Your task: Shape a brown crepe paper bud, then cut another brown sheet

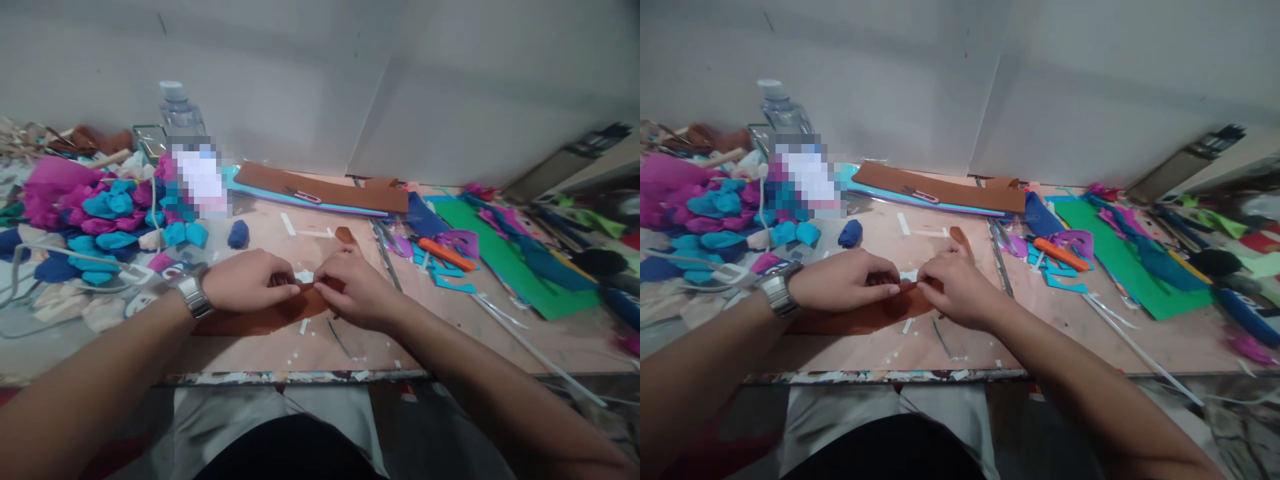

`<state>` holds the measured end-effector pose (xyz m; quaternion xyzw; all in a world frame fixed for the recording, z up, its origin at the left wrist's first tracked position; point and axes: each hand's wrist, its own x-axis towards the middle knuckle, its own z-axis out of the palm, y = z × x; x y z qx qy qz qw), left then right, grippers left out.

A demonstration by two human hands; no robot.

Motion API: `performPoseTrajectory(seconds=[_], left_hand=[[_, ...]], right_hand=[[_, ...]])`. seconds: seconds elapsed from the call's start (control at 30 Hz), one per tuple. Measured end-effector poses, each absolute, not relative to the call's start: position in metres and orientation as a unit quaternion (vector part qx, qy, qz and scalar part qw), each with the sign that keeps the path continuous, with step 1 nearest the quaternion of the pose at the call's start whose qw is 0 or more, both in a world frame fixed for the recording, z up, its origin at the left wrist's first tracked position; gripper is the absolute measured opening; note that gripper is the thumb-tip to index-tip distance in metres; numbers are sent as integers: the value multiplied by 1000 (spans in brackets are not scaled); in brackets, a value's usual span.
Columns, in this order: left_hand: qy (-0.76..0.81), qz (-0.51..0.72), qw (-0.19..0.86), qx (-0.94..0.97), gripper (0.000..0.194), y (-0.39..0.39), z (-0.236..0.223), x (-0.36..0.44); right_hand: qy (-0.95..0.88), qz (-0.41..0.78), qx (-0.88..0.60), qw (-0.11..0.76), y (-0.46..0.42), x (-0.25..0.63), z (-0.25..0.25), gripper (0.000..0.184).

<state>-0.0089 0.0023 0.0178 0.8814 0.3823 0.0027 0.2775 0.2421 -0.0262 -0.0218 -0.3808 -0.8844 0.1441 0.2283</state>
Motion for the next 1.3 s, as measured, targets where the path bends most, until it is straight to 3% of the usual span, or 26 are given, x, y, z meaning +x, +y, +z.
performPoseTrajectory(seconds=[0.67,0.97,1.3], left_hand=[[371,59,395,838,46,-1,-11,6],[387,78,401,827,32,-3,-12,6],[367,91,504,776,22,1,-8,3]], right_hand=[[-882,153,-353,272,-29,237,-27,4],[-884,126,-329,308,-28,237,-30,7],[-894,116,-309,303,-27,240,-31,14]])
